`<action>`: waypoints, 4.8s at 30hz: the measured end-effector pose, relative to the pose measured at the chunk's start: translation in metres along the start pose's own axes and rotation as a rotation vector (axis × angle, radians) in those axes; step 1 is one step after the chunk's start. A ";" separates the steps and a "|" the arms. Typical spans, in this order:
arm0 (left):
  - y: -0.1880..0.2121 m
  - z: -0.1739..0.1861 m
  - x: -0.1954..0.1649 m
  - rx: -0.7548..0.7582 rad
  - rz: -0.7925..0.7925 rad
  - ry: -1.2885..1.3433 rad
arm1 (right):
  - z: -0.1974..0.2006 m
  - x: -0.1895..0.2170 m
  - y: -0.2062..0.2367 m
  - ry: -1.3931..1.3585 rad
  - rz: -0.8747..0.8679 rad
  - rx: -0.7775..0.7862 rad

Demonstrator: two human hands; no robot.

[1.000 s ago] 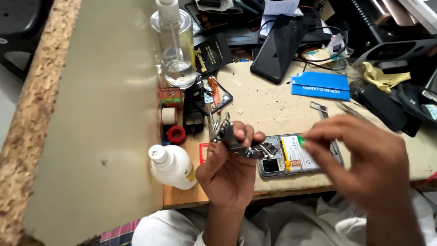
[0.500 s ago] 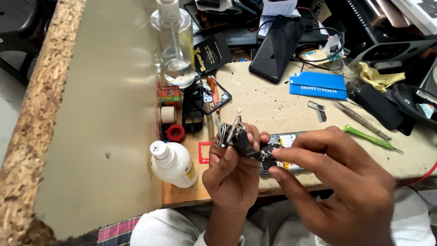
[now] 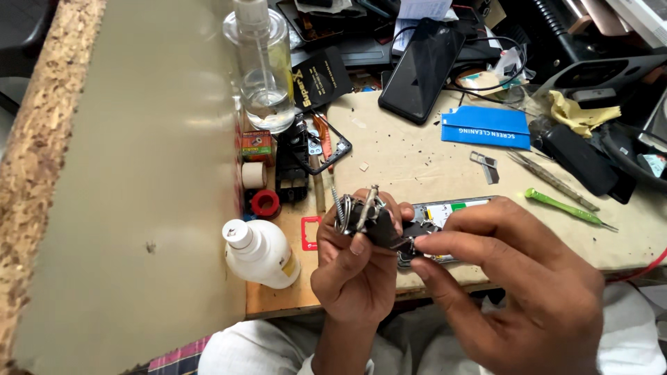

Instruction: The person pries along the edge of an opened smartphone on a cluttered workbench using a green pry tool, briefly handles a small metal component, then resumes prying and working around the phone's battery and frame with the tool and fingers.

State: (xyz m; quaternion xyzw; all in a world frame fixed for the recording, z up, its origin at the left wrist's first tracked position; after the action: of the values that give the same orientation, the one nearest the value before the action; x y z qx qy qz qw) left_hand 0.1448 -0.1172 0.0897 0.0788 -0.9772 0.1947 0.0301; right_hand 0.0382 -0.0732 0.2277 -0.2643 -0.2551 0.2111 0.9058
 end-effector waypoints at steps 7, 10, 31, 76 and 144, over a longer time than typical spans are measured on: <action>0.007 0.009 -0.002 -0.080 -0.030 -0.006 | 0.001 0.001 0.001 0.058 -0.005 -0.037; 0.009 0.007 -0.005 -0.039 -0.068 -0.030 | 0.003 0.001 0.001 0.064 -0.001 -0.057; 0.002 0.028 0.006 -0.304 0.016 -0.060 | -0.010 -0.067 -0.017 -0.265 0.016 -0.041; 0.041 -0.111 0.033 0.878 -0.417 -1.842 | -0.033 -0.140 0.051 -1.097 -0.589 0.348; 0.012 -0.019 0.038 0.045 0.220 -0.903 | 0.055 -0.043 0.022 0.221 -0.159 0.002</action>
State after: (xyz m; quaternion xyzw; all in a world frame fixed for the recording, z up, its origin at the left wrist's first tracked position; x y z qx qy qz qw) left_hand 0.1056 -0.1041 0.1059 0.0523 -0.8905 0.1643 -0.4210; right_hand -0.0324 -0.0583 0.2398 -0.2639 -0.1737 0.1084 0.9426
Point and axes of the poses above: each hand's wrist, its own y-axis away from the middle knuckle, its own z-axis out of the back of the hand, x = y × z, the point moved 10 cm from there along -y, towards the middle knuckle, and after that the axes turned 12 degrees about y, right-handed, at the moved point
